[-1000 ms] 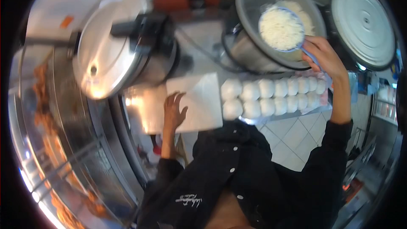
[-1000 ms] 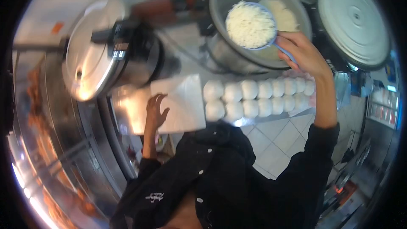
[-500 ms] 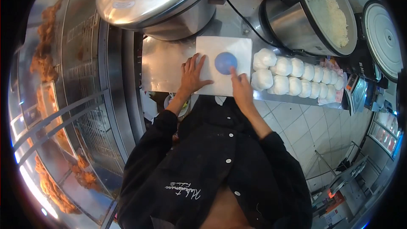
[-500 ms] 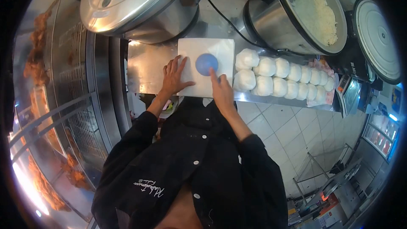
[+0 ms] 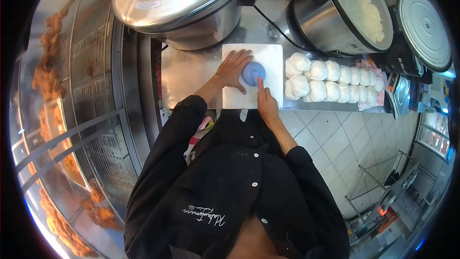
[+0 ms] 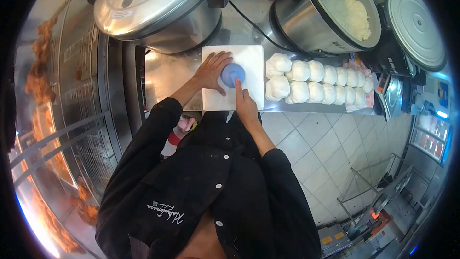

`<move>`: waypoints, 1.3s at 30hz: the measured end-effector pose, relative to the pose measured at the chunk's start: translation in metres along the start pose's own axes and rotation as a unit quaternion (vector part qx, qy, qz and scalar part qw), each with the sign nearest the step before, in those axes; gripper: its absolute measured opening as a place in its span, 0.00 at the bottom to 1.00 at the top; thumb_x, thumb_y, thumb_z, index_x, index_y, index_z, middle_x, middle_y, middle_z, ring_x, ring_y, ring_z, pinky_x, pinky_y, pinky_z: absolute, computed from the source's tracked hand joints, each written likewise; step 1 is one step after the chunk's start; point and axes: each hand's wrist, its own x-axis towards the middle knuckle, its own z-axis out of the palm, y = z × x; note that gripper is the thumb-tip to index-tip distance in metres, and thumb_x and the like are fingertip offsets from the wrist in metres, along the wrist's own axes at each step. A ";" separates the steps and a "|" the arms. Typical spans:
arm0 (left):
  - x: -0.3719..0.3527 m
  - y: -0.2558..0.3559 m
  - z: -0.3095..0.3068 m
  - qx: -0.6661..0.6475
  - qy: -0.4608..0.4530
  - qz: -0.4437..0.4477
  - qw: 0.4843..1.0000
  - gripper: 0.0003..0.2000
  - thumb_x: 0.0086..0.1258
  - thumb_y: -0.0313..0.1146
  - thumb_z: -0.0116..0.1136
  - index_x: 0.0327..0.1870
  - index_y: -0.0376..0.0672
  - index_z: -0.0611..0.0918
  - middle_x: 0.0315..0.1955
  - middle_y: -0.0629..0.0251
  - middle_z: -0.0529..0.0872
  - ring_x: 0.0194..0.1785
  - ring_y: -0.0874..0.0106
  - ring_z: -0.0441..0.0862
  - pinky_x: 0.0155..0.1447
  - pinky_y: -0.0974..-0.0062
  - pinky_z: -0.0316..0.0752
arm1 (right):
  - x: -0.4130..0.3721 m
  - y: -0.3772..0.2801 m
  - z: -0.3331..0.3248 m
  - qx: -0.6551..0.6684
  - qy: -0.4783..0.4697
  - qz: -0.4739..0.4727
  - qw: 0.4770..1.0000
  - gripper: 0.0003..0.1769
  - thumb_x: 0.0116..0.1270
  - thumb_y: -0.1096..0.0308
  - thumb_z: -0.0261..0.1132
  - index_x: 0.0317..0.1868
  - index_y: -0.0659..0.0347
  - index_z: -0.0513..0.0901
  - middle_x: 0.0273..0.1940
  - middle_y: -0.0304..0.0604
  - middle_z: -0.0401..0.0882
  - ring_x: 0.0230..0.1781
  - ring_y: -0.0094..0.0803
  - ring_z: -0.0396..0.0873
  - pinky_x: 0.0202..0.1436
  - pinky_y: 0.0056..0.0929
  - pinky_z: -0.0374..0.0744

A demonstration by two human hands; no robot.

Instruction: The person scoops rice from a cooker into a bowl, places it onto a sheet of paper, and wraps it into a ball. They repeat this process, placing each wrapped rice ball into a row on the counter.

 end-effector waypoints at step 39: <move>-0.087 0.061 0.057 -0.013 0.150 0.037 0.988 0.06 0.63 0.37 0.70 0.39 0.51 0.88 0.42 0.72 0.85 0.55 0.68 0.79 0.64 0.64 0.71 | 0.031 0.004 -0.105 0.079 -0.173 -0.135 0.972 0.13 0.64 0.63 0.75 0.48 0.53 0.86 0.46 0.42 0.80 0.51 0.46 0.81 0.54 0.44 0.80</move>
